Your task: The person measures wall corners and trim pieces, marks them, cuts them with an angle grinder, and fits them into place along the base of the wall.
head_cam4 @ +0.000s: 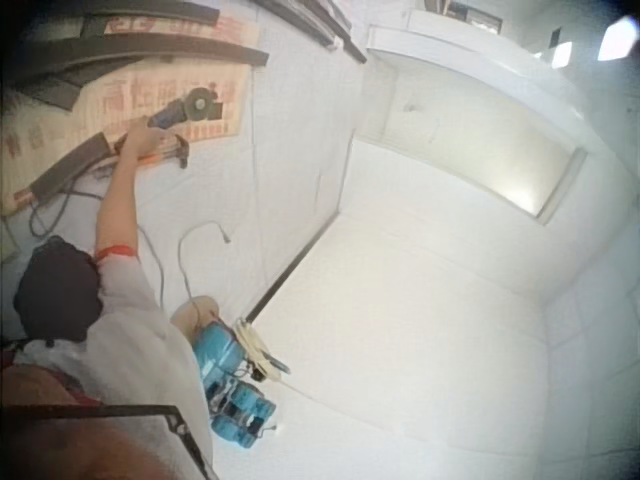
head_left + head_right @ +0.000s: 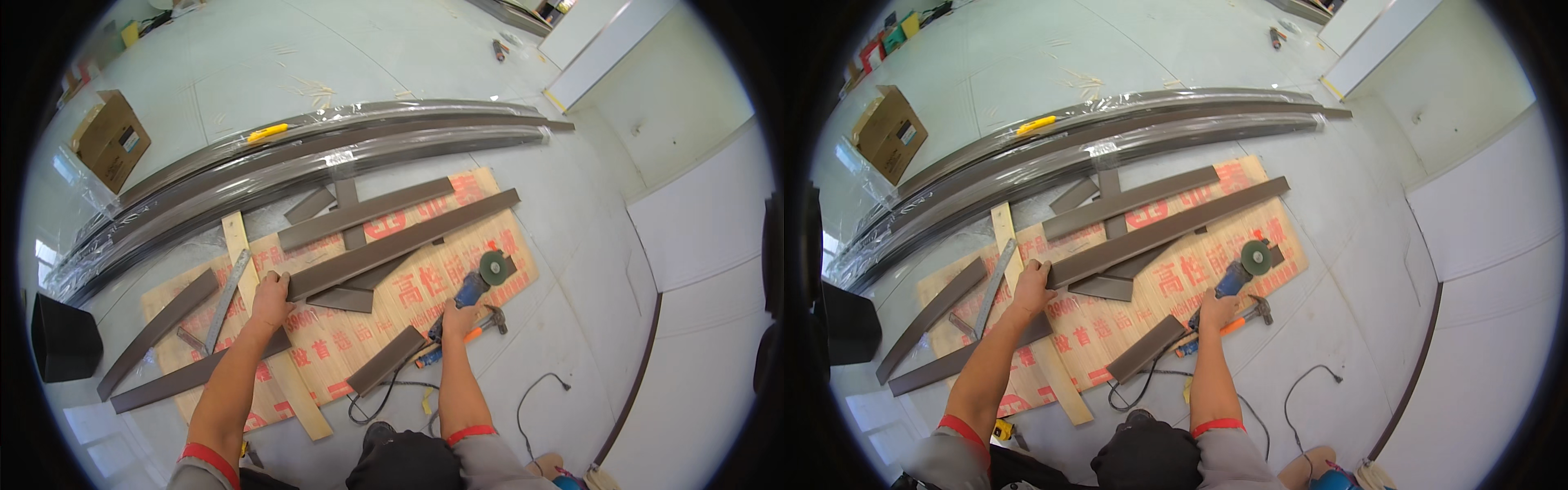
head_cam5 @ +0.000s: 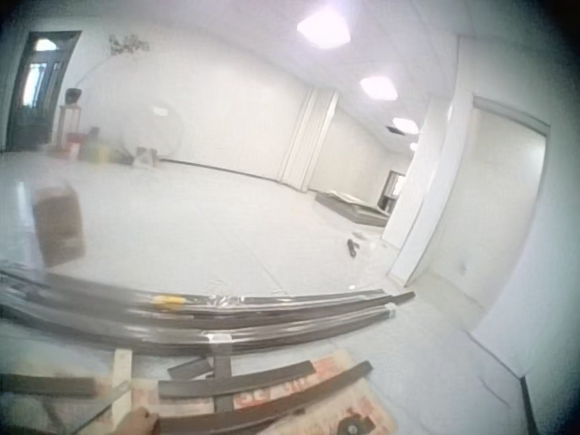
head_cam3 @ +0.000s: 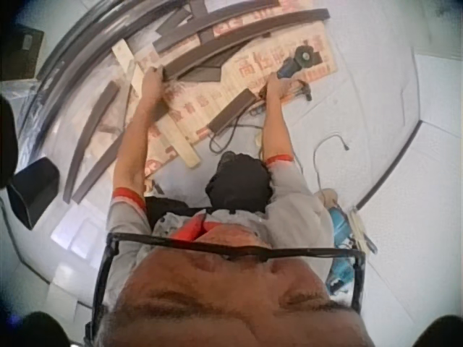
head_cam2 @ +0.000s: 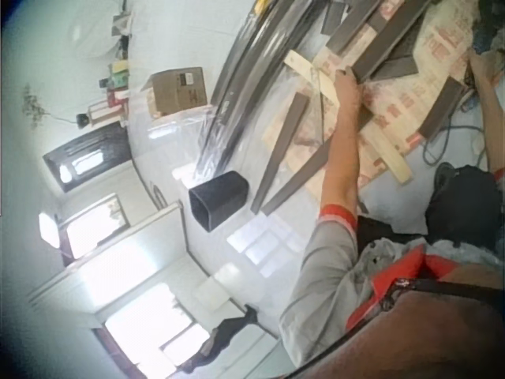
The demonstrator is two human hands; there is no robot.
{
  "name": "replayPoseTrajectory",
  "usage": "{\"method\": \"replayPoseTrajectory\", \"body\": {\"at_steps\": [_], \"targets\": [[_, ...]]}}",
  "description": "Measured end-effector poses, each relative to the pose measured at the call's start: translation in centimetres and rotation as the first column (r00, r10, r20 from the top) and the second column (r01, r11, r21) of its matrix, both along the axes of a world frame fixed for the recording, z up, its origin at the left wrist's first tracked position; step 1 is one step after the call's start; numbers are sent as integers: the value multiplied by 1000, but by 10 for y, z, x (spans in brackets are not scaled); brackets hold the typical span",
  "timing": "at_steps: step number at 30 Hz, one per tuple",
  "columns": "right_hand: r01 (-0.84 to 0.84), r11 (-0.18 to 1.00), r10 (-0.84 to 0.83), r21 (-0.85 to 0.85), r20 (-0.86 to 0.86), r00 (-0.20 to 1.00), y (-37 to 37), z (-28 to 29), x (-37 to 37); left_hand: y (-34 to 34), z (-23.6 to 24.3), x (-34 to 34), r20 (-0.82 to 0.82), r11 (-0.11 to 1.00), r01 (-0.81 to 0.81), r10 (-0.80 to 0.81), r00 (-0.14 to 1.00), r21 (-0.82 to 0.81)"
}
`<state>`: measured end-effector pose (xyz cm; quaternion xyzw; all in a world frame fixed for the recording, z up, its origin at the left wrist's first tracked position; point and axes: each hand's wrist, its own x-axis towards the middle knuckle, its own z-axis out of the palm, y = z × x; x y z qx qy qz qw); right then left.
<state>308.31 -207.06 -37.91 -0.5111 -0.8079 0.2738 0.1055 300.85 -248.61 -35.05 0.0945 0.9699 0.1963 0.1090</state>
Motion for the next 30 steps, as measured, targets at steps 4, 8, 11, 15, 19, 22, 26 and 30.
{"method": "replayPoseTrajectory", "body": {"at_steps": [4,8,11,15,19,22,26,30], "targets": [[-6,996,2,84,45,999,22,-20,5,-24,11,-28,-93,998,-55,56,994,5],[-87,995,88,39,-28,996,-6,-6,7,-63,39,-51,-496,971,-115,-5,868,-211],[-111,991,112,68,-11,994,6,-19,17,-89,59,-51,-291,978,-163,120,949,-131],[-151,985,144,84,77,987,3,-11,20,-168,43,15,3,982,-120,122,993,-148],[-281,904,284,324,37,958,23,-7,42,-222,44,105,247,977,6,48,968,-211],[-332,886,370,323,-62,927,-14,27,44,-270,30,190,145,963,-55,96,985,-263],[-636,756,643,153,-358,677,-78,65,80,-293,8,234,73,927,-265,293,953,-267],[-853,489,730,-181,-450,515,-149,87,128,-323,-34,262,-97,885,-340,327,940,-317]]}}
